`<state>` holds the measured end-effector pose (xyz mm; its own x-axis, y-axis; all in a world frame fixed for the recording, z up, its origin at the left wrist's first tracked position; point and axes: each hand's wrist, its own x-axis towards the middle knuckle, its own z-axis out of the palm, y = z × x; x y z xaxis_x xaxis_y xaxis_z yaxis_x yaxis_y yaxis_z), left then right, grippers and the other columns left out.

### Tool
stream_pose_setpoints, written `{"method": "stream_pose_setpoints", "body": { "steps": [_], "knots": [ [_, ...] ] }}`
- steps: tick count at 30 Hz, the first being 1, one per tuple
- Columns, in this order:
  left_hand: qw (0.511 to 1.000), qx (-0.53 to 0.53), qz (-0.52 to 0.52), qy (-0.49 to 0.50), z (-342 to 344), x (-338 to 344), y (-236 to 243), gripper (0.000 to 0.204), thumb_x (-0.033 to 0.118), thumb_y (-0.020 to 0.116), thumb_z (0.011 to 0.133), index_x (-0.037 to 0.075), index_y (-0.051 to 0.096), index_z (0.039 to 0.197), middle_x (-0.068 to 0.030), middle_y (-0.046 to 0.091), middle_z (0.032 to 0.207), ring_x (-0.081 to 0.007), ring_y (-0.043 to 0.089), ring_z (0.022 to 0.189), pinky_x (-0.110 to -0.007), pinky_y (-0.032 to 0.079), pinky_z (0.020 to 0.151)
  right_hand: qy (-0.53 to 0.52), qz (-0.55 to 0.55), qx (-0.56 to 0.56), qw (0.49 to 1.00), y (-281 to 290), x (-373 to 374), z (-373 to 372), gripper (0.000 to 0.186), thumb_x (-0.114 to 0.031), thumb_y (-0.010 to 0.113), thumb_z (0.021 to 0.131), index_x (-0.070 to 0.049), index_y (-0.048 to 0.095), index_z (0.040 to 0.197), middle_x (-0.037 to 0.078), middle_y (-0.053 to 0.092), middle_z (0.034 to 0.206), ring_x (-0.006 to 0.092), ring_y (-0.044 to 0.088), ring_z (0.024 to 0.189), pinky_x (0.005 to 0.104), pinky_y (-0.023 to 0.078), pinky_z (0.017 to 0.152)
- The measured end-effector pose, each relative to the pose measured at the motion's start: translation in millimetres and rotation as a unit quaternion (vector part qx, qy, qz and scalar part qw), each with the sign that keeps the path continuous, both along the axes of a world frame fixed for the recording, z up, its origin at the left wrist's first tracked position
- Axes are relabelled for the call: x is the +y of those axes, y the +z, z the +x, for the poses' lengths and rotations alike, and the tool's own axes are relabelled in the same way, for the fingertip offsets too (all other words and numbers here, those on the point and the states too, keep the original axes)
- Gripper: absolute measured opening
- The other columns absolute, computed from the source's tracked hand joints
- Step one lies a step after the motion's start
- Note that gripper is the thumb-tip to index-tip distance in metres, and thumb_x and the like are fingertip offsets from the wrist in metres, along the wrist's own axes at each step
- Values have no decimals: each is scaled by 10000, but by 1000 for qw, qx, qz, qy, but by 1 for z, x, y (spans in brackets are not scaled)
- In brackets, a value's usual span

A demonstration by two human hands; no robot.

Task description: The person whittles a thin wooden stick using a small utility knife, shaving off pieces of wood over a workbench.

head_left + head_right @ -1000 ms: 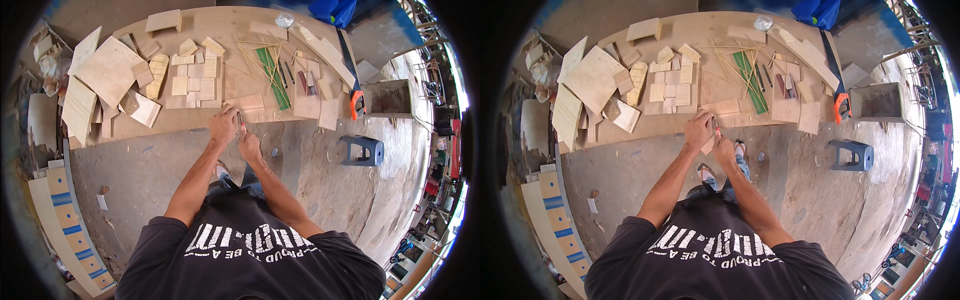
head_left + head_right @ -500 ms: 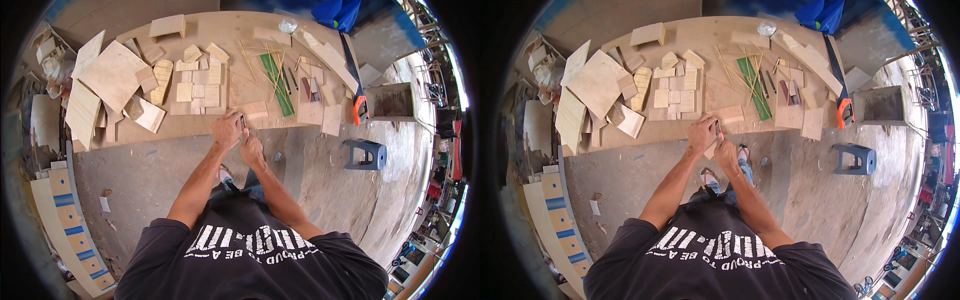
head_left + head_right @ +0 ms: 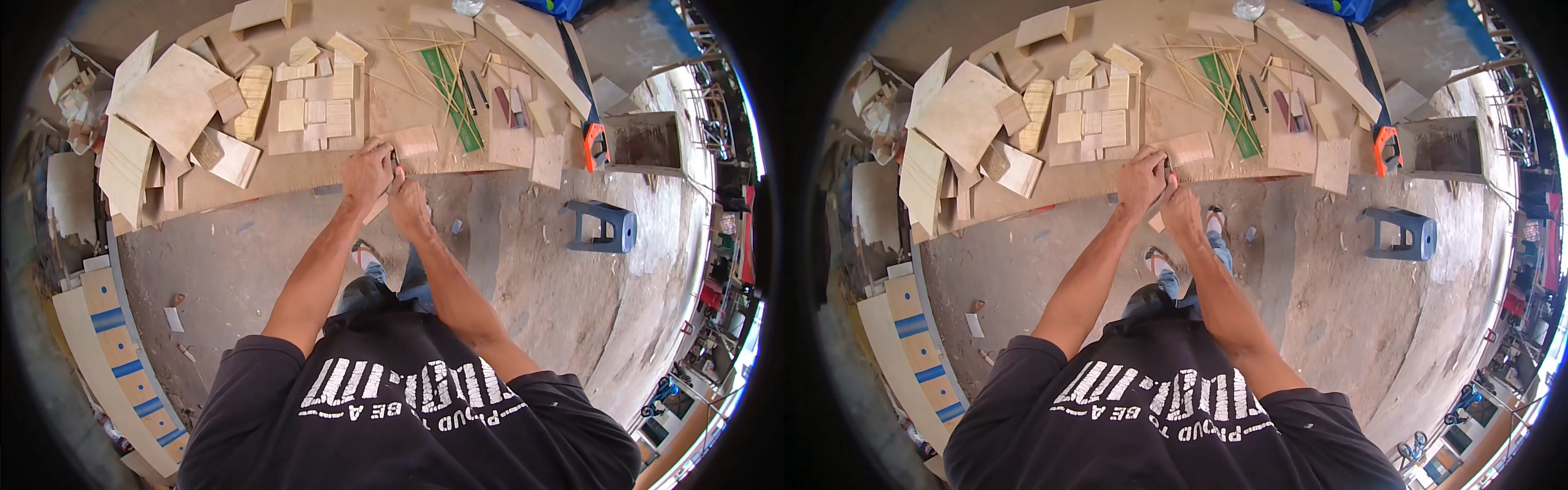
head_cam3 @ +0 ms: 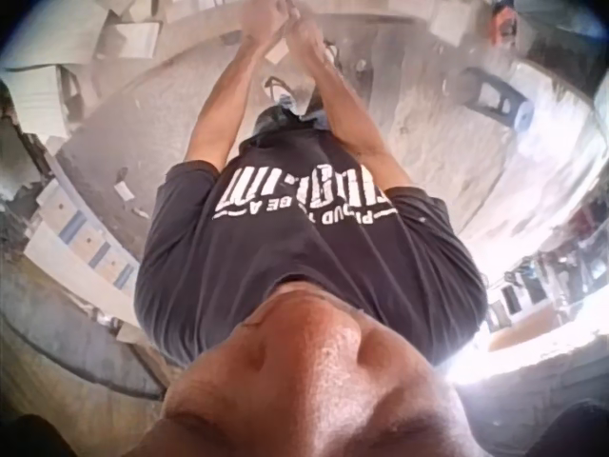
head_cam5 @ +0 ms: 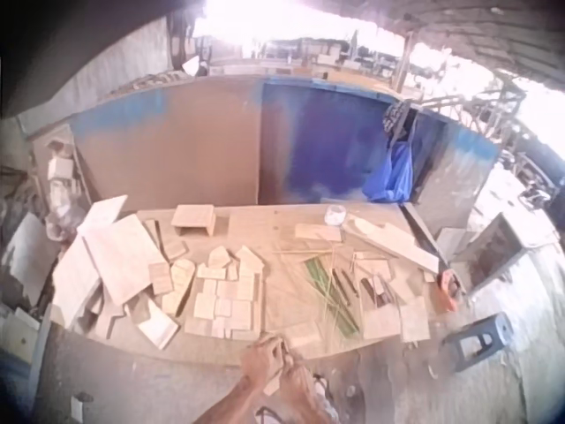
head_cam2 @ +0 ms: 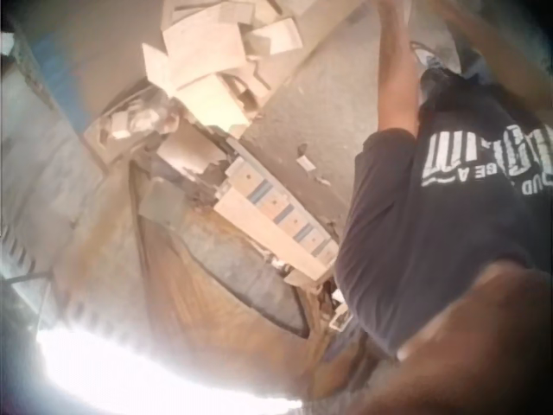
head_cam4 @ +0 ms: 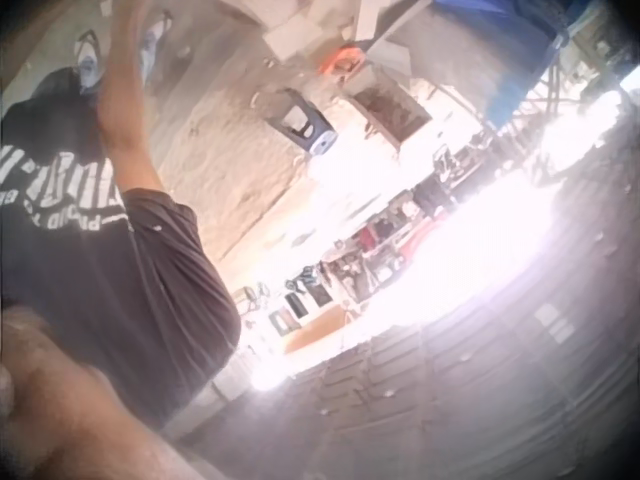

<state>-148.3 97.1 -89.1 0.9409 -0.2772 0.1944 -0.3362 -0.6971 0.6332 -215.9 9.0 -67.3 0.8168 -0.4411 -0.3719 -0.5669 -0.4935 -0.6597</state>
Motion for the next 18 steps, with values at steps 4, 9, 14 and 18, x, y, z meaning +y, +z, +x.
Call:
{"method": "stream_pose_setpoints", "body": {
  "steps": [4, 9, 14, 18],
  "knots": [
    [999, -34, -13, 8, 2, -10, 9, 85, 186, 637, 864, 126, 693, 886, -31, 674, 945, -304, 681, 767, -431, 542, 649, 8, 0, -61, 998, -26, -19, -5, 664, -454, 392, 1039, 114, 653, 816, 391, 623, 865, 568, 617, 886, 588, 472, 806],
    [999, -12, -27, 15, -1, 1, 6, 120, 170, 660, 895, 102, 751, 935, -51, 689, 936, -308, 677, 797, -418, 523, 677, -125, 101, -59, 985, -1, -67, -23, 721, -546, 385, 1009, 114, 663, 921, 362, 646, 892, 508, 634, 911, 520, 472, 836],
    [998, 4, -59, 8, 1, 4, 7, 152, 196, 683, 892, 91, 753, 976, -51, 690, 932, -282, 675, 803, -390, 525, 708, -138, 125, -85, 979, -6, -109, -58, 699, -553, 409, 1000, 97, 635, 872, 273, 643, 773, 396, 624, 758, 463, 465, 738],
    [997, 28, -73, 9, 1, 4, 9, 151, 171, 693, 883, 75, 751, 984, -49, 690, 919, -243, 671, 787, -357, 529, 714, -158, 211, -85, 961, -3, -113, -74, 586, -552, 455, 1003, -14, 550, 792, 90, 508, 639, 190, 483, 544, 338, 377, 523]
  ]
}}
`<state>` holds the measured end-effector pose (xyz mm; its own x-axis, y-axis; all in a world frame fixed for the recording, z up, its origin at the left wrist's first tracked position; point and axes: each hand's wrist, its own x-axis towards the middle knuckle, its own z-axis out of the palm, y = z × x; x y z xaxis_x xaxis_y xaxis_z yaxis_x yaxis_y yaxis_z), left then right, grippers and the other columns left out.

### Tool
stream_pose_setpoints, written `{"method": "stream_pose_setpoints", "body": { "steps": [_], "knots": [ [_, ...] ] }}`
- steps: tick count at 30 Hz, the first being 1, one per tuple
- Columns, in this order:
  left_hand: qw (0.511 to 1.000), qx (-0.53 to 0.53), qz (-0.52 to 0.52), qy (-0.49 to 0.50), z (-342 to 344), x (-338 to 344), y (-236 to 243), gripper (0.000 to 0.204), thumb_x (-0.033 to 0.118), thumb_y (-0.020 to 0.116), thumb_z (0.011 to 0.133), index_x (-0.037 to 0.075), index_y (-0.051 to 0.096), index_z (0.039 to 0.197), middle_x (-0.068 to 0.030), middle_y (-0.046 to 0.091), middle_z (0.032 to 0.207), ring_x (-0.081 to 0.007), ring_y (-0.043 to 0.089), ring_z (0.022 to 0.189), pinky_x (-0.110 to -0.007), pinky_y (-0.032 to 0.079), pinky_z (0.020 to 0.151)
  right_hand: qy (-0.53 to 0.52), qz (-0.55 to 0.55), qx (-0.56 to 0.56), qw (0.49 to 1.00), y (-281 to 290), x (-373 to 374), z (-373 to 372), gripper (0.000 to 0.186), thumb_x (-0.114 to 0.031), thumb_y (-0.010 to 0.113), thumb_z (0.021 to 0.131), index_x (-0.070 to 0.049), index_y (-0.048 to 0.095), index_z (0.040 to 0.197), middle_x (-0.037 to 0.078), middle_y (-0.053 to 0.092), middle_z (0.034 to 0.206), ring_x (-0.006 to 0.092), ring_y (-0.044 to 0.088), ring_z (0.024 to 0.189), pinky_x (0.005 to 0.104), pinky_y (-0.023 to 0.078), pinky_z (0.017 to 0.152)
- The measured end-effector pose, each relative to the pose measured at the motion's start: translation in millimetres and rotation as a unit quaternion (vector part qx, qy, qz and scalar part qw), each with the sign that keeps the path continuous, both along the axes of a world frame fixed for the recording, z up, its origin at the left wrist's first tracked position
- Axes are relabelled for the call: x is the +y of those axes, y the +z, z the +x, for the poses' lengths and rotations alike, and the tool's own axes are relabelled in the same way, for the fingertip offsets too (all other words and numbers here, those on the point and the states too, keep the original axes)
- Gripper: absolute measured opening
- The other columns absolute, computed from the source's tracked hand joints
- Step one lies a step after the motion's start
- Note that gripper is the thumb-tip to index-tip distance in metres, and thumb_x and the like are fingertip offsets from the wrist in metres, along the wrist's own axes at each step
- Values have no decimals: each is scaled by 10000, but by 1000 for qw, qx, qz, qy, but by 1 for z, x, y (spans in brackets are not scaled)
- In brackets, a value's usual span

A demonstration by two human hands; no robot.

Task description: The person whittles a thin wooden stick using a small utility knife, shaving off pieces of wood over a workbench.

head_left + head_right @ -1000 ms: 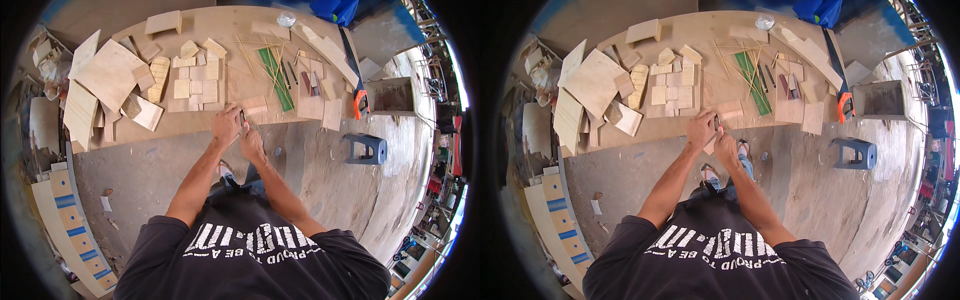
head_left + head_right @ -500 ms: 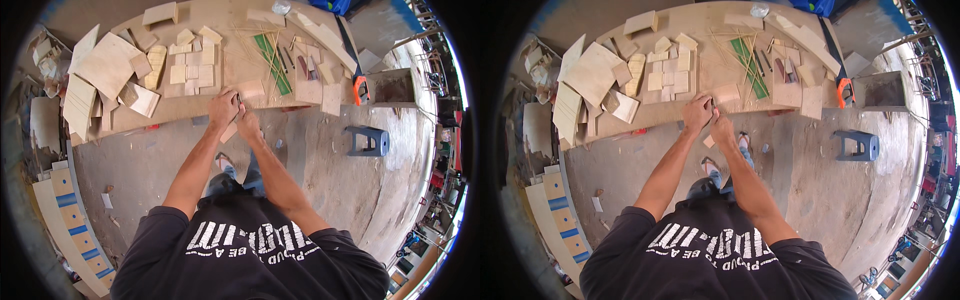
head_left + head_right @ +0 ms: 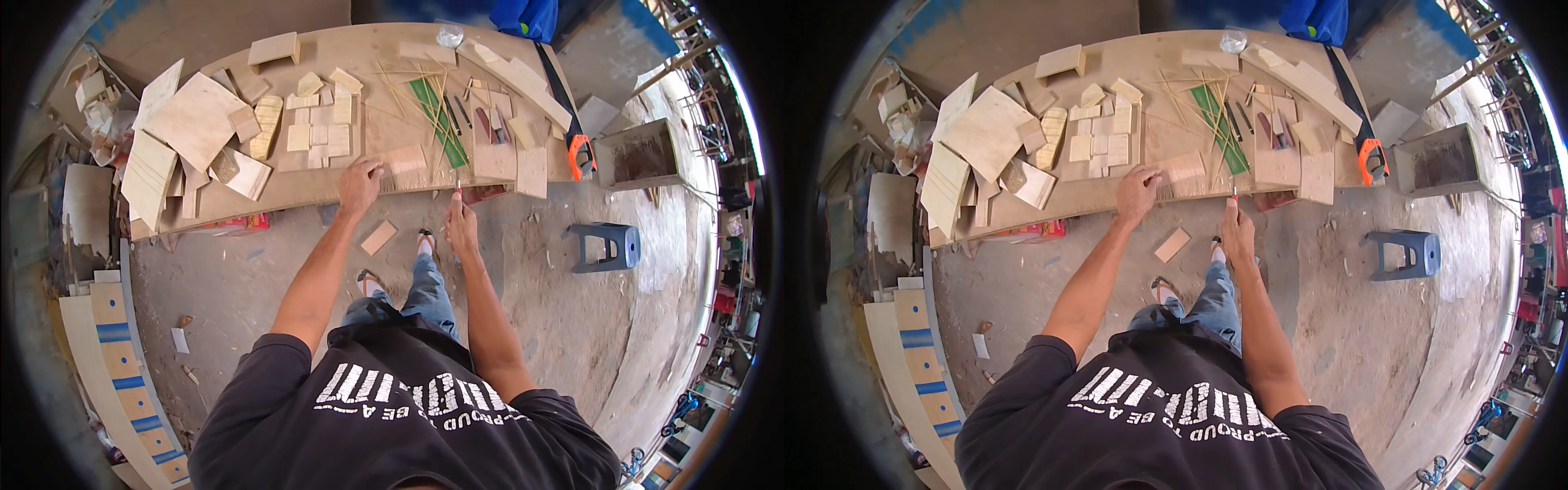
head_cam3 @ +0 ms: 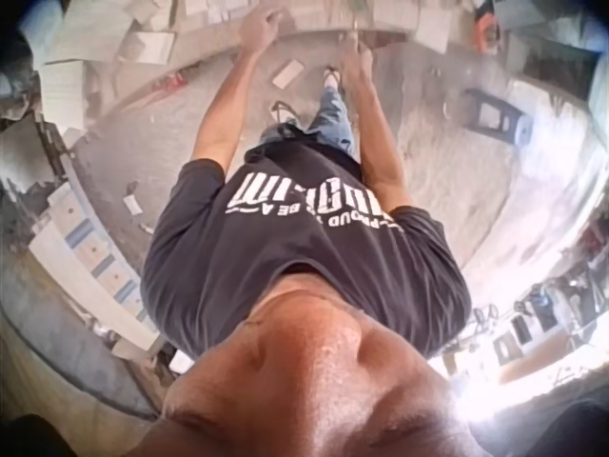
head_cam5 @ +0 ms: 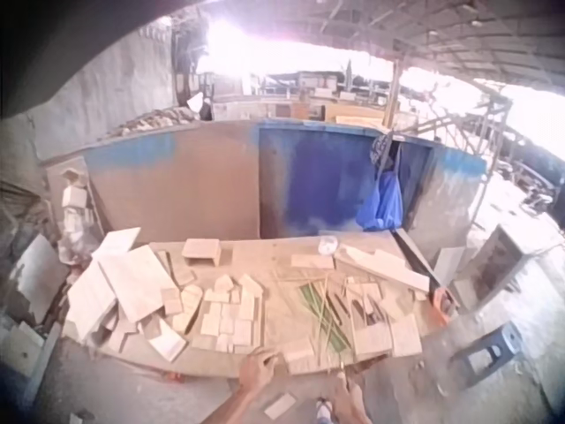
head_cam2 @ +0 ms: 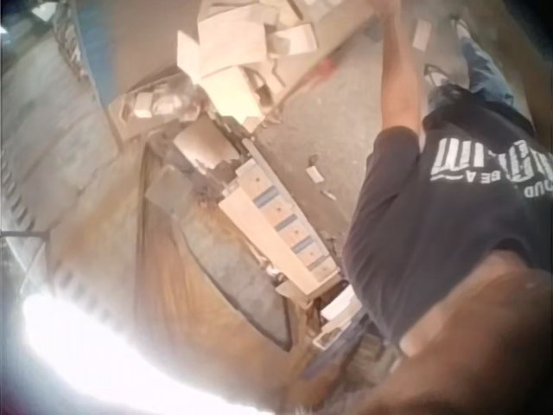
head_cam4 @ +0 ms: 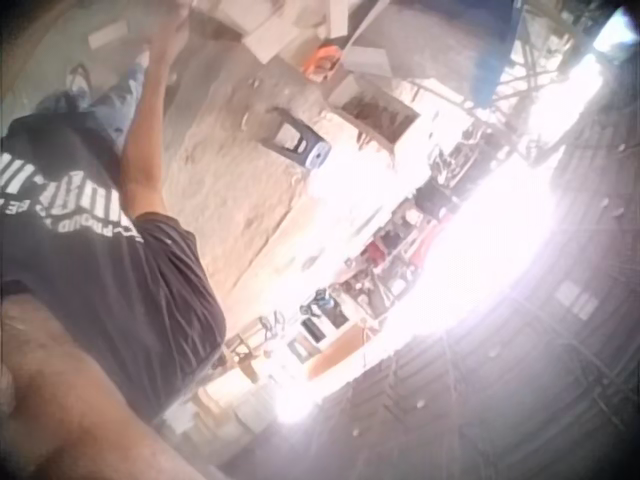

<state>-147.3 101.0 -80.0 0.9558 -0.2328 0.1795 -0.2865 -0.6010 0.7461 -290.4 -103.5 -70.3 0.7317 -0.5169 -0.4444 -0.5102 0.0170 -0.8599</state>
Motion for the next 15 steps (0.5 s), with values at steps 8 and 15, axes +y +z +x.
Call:
{"method": "stream_pose_setpoints", "body": {
  "steps": [8, 15],
  "knots": [
    [998, 28, -40, 29, -2, 9, -8, 157, 83, 686, 867, 66, 735, 1015, -90, 689, 954, -266, 687, 805, -375, 536, 702, 118, -241, -115, 956, 14, -26, 38, 215, -215, 649, 910, 0, 659, 915, 181, 640, 790, 304, 676, 743, 421, 503, 684],
    [998, -26, -11, 56, -14, 9, 0, 176, 82, 686, 866, 73, 731, 1035, -82, 678, 959, -297, 682, 784, -385, 541, 684, 444, -434, -173, 765, 31, -72, 111, 211, -54, 657, 823, -44, 677, 1032, 79, 634, 1135, 381, 661, 900, 480, 542, 756]
  ]
}}
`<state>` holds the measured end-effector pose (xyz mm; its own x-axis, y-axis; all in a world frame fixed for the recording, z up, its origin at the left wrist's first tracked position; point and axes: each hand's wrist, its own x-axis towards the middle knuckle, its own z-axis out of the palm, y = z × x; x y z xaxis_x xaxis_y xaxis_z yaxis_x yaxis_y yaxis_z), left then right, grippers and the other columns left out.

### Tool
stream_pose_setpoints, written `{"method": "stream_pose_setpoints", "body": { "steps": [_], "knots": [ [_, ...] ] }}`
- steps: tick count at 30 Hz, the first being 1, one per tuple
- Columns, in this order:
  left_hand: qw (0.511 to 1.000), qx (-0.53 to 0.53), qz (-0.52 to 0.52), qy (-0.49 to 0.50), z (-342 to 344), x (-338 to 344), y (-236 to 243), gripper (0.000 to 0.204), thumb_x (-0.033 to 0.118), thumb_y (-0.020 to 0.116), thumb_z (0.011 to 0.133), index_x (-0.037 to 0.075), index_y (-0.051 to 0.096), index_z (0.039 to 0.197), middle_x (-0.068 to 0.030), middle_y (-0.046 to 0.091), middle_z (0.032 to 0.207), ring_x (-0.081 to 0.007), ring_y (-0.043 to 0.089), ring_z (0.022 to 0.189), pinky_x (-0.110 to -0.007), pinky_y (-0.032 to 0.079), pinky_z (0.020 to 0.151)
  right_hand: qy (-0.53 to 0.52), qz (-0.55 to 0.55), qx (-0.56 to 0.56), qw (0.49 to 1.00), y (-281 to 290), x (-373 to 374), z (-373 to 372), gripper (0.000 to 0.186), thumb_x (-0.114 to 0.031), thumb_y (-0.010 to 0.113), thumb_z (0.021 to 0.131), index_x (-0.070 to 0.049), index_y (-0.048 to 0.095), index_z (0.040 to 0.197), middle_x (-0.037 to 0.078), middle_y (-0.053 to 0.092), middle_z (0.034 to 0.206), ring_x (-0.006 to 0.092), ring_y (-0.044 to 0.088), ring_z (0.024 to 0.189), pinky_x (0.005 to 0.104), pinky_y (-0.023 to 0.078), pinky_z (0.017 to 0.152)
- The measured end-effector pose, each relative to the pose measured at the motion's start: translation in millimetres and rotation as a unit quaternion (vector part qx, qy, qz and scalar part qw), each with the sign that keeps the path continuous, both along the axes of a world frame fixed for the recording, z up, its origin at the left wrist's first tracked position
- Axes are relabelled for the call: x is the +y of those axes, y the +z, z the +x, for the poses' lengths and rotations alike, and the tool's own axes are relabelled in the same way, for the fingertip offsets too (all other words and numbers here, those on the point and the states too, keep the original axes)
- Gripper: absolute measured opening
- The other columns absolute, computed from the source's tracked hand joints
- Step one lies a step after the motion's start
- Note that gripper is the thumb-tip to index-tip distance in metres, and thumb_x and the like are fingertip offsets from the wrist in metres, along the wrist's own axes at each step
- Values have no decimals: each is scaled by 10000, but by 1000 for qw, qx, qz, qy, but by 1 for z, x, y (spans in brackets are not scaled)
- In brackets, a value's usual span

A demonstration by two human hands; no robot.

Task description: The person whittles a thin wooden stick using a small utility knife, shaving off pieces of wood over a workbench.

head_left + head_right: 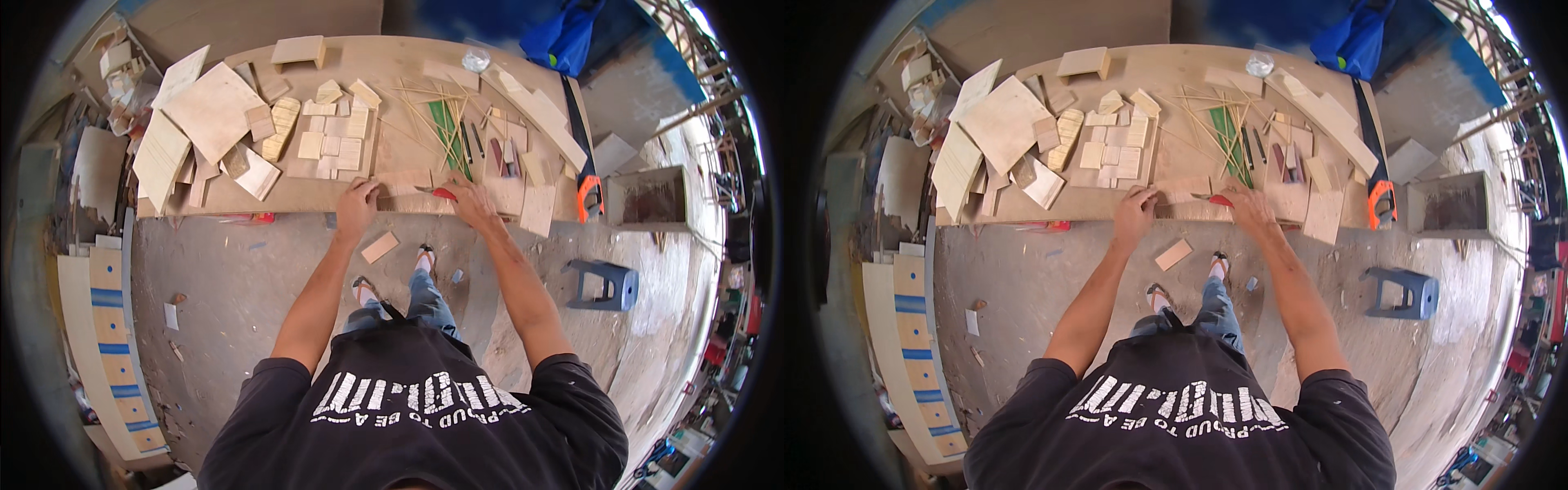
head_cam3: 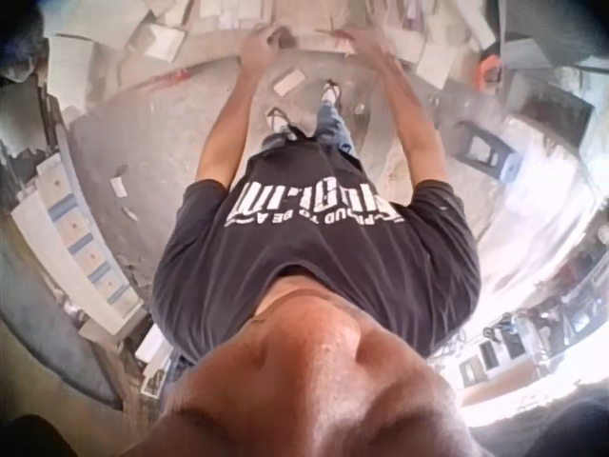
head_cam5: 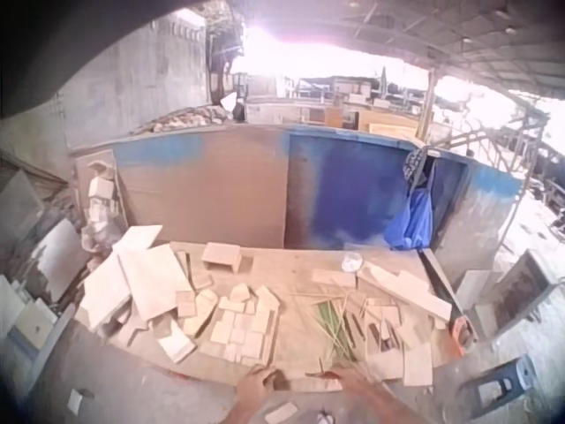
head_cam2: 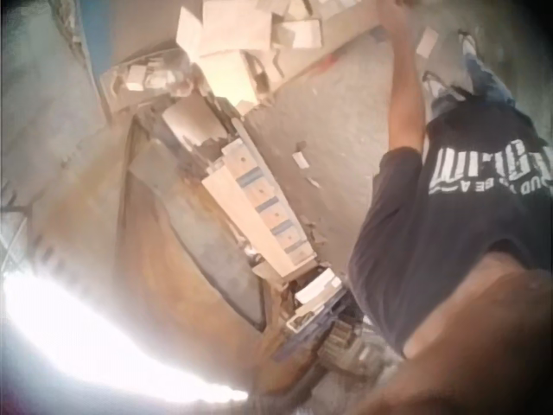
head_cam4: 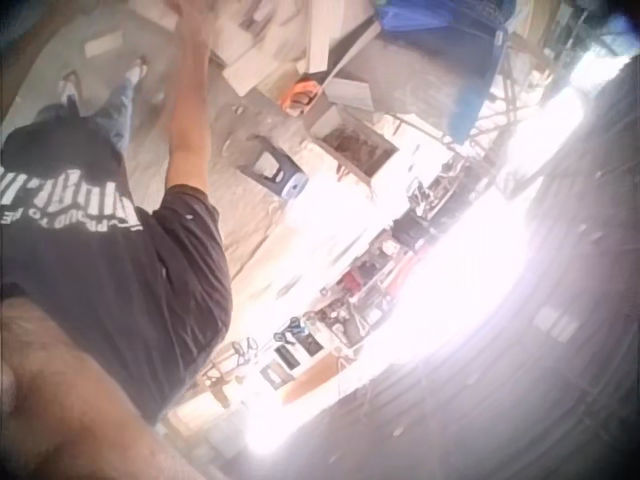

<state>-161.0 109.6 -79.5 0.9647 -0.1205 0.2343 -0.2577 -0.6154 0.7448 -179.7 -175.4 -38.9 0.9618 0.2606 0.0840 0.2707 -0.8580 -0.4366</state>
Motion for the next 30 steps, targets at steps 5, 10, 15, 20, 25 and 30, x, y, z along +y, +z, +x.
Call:
{"method": "stream_pose_setpoints", "body": {
  "steps": [5, 10, 15, 20, 25, 30],
  "knots": [
    [998, -25, 20, 53, -6, 1, 2, 170, 76, 683, 862, 90, 728, 1025, -69, 677, 990, -302, 681, 793, -393, 546, 684, 130, -68, -18, 989, -35, -25, 28, 233, -56, 669, 789, -59, 663, 1022, 71, 639, 1124, 340, 678, 874, 438, 561, 737],
    [994, -54, 40, 85, -16, 14, 0, 153, 64, 690, 851, 94, 722, 997, -51, 667, 1040, -290, 689, 809, -398, 552, 693, 147, 24, -12, 989, 4, -6, 25, 223, -64, 688, 793, -50, 664, 1014, 83, 677, 1028, 346, 680, 869, 421, 557, 731],
    [997, -57, 54, 2, -10, -2, 14, 153, 52, 704, 832, 89, 715, 980, -60, 660, 1073, -290, 678, 921, -397, 557, 744, 32, 113, 24, 993, 1, 33, 43, 211, -110, 677, 835, -103, 687, 1046, 102, 685, 998, 360, 673, 910, 459, 547, 756],
    [999, -29, 40, -13, -6, -6, 11, 208, 61, 703, 842, 58, 697, 1050, -87, 642, 1132, -308, 669, 949, -395, 555, 769, 18, 78, 52, 995, -9, 51, 54, 184, -120, 673, 856, -87, 707, 1034, 100, 698, 1000, 363, 670, 913, 446, 540, 774],
    [996, -61, 59, -18, -9, 5, 6, 245, 62, 707, 832, 37, 679, 1074, -97, 626, 1162, -317, 664, 960, -397, 559, 780, 63, 24, 55, 996, -6, 56, 54, 245, -95, 657, 824, -96, 681, 1068, 83, 638, 1065, 369, 647, 944, 467, 528, 787],
    [995, -50, 86, -21, -10, 4, 10, 200, 68, 703, 835, 72, 684, 1034, -85, 631, 1123, -309, 657, 986, -397, 561, 785, 62, 35, 38, 997, -13, 57, 55, 213, -106, 656, 844, -89, 670, 1056, 93, 633, 1062, 374, 643, 941, 472, 525, 784]
  ]
}}
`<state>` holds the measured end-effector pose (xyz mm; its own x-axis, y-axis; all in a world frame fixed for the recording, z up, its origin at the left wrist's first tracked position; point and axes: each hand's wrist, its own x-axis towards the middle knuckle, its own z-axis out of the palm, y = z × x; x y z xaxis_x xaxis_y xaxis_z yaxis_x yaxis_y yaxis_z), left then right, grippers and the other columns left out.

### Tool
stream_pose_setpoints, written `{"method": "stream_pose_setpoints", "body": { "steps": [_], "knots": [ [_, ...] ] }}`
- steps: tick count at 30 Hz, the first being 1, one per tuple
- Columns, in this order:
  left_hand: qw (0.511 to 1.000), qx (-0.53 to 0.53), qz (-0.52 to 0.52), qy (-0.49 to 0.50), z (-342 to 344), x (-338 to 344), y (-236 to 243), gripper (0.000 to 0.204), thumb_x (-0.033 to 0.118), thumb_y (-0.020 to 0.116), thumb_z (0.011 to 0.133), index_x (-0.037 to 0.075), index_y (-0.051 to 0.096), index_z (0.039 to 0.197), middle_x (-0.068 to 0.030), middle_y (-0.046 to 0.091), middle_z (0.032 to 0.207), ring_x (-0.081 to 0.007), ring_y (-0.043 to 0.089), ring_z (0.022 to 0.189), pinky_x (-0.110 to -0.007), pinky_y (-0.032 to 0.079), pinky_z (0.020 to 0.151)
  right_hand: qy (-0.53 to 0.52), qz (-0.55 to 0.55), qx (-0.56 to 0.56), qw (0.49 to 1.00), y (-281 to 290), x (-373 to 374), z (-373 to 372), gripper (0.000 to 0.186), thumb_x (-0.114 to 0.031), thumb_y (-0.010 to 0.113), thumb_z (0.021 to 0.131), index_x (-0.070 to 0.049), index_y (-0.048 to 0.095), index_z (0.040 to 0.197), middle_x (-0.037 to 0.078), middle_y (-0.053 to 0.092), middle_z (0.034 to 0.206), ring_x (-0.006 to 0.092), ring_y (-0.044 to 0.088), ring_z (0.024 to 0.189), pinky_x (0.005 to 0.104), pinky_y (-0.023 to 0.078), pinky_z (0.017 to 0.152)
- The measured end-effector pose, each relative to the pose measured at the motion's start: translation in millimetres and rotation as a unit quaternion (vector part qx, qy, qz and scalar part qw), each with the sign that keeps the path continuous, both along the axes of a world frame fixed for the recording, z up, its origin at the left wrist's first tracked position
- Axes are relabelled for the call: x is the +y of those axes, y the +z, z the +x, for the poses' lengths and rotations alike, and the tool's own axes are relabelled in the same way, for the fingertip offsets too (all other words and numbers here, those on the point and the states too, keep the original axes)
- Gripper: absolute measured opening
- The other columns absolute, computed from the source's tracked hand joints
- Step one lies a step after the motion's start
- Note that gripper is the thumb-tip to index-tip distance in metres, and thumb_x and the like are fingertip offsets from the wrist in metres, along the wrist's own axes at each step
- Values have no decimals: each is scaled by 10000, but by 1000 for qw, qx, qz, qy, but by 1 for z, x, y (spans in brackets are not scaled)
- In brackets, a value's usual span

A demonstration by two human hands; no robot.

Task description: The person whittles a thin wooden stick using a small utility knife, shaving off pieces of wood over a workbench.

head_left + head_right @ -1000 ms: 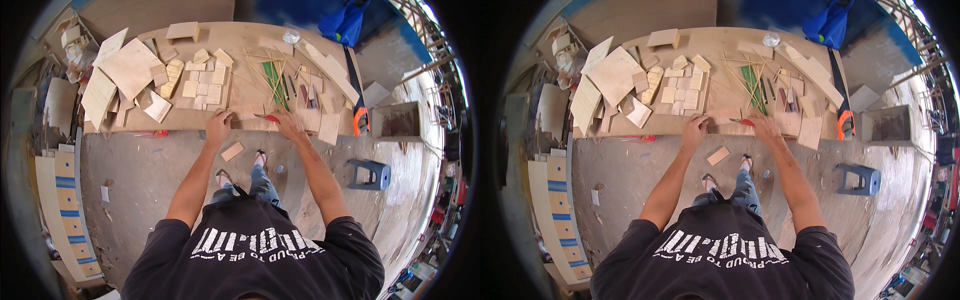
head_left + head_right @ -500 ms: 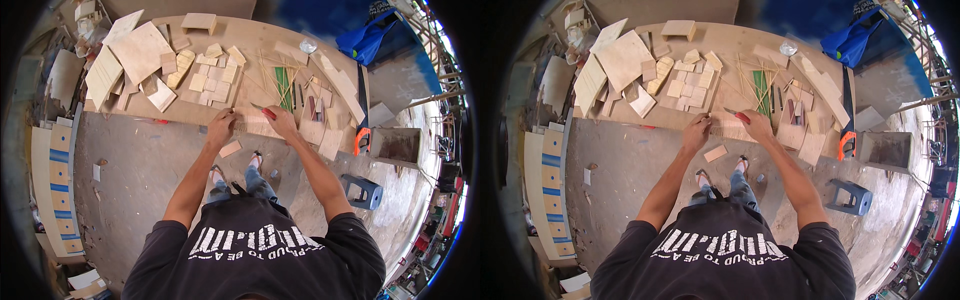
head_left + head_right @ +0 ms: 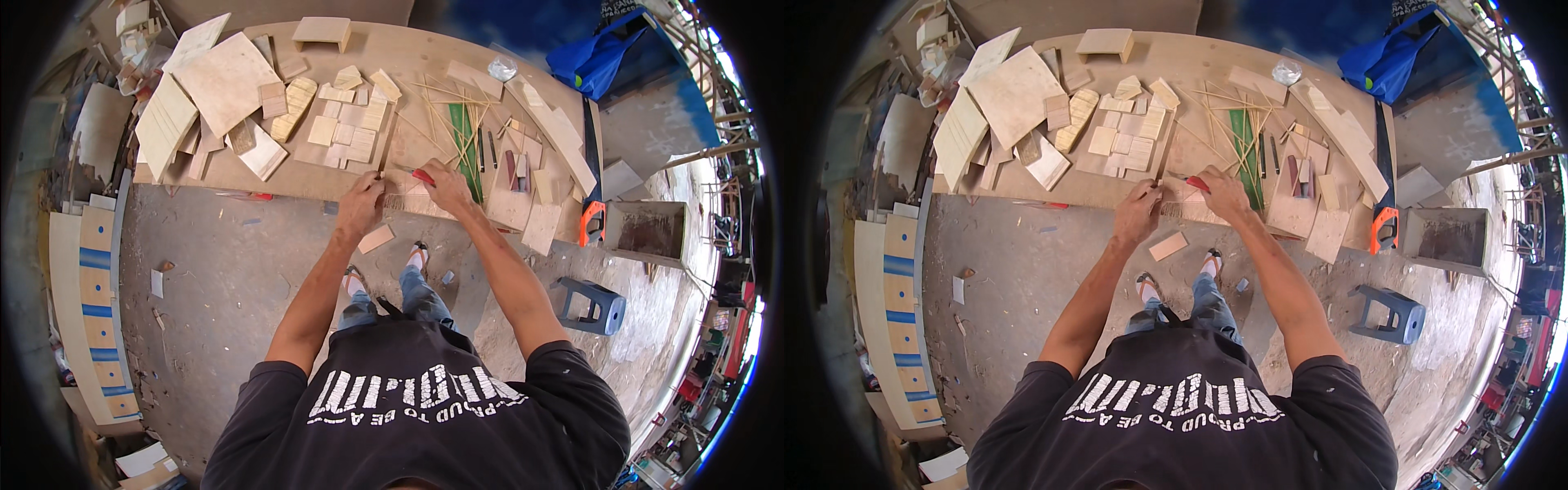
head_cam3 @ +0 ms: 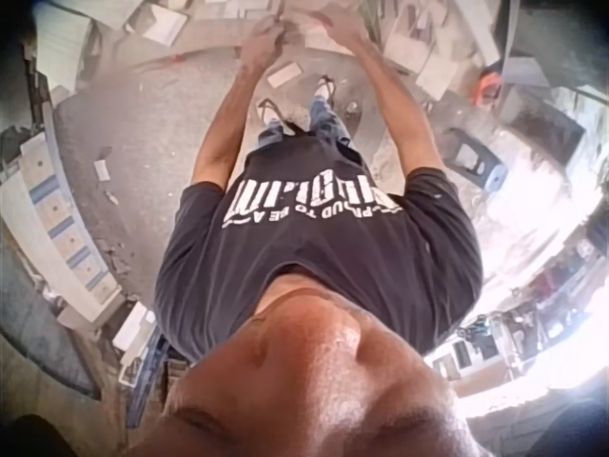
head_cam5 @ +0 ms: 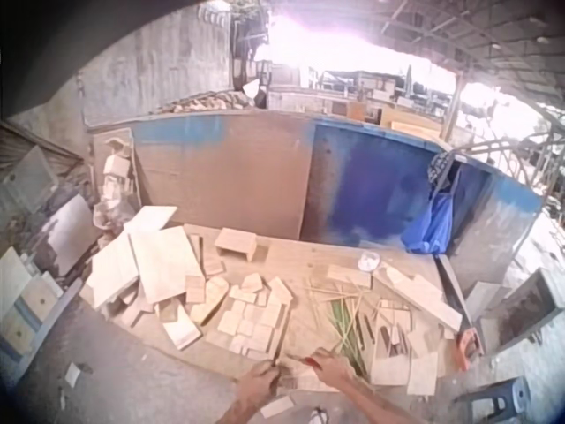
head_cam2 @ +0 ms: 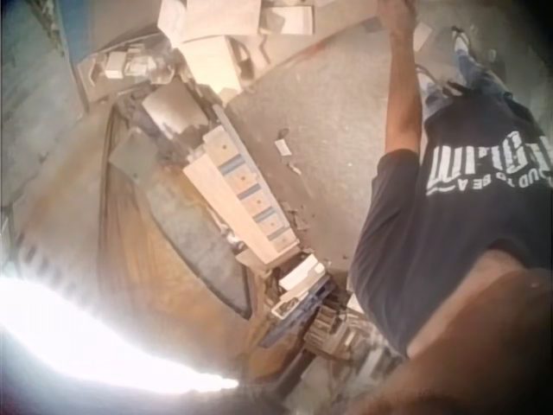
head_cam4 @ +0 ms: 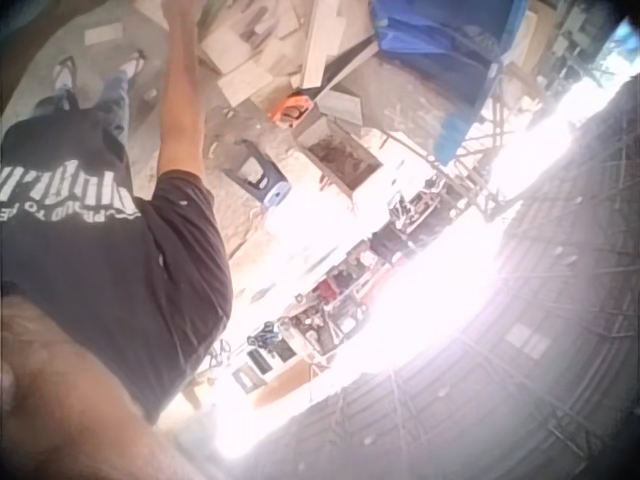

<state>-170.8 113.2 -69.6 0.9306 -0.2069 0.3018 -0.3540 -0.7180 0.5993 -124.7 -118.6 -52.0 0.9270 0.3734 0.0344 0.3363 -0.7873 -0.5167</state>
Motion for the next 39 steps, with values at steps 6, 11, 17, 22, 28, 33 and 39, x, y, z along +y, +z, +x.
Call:
{"method": "stream_pose_setpoints", "body": {
  "steps": [6, 11, 17, 22, 28, 33, 39],
  "knots": [
    [999, 8, 21, 32, 2, -5, -8, 198, 88, 678, 828, 85, 707, 1024, -54, 621, 1091, -271, 634, 1000, -403, 561, 787, 53, 13, -25, 998, -1, -11, -4, 174, -119, 663, 856, -80, 650, 1025, 76, 613, 1066, 356, 652, 925, 466, 534, 757],
    [999, -1, 24, 49, 0, -3, -14, 206, 88, 681, 835, 68, 705, 1038, -60, 633, 1074, -284, 633, 985, -405, 555, 777, 69, 5, -51, 996, 0, -11, -5, 178, -134, 672, 854, -85, 646, 1023, 59, 610, 1059, 336, 667, 886, 447, 550, 717],
    [995, -9, 61, 73, -12, -12, -10, 208, 120, 688, 842, 57, 702, 1039, -57, 633, 1092, -286, 625, 987, -410, 556, 760, 68, -45, -42, 996, -1, -9, -7, 167, -58, 621, 847, -74, 612, 1013, 64, 604, 1067, 333, 678, 884, 451, 558, 714],
    [995, 18, 87, 41, -14, -4, -7, 193, 132, 682, 843, 55, 697, 1019, -61, 626, 1119, -288, 618, 999, -419, 564, 747, 65, -103, -25, 992, -2, -13, -10, 179, -65, 620, 835, -29, 594, 1009, 105, 597, 1087, 354, 677, 890, 478, 558, 733],
    [994, 22, 72, 76, -10, -15, 1, 223, 137, 690, 841, 89, 677, 1059, -65, 633, 1099, -290, 618, 999, -420, 564, 759, 24, -27, -33, 999, -12, -4, 5, 195, -94, 649, 836, -55, 625, 1026, 102, 616, 1040, 364, 656, 903, 476, 538, 747],
    [990, 54, 29, 124, -8, -23, 6, 213, 140, 673, 859, 110, 678, 1069, -84, 657, 1026, -308, 630, 986, -442, 553, 760, 30, -36, -20, 999, -8, 8, 7, 176, -99, 645, 842, -59, 626, 1012, 110, 620, 1035, 368, 657, 915, 487, 532, 766],
    [959, 135, 10, 249, -6, -44, 7, 141, 183, 667, 863, 90, 701, 964, -132, 672, 949, -348, 659, 895, -461, 540, 754, 21, -61, -8, 998, -9, 8, 6, 211, -100, 650, 842, -68, 641, 1050, 101, 622, 1059, 362, 653, 942, 479, 528, 780]
  ]
}}
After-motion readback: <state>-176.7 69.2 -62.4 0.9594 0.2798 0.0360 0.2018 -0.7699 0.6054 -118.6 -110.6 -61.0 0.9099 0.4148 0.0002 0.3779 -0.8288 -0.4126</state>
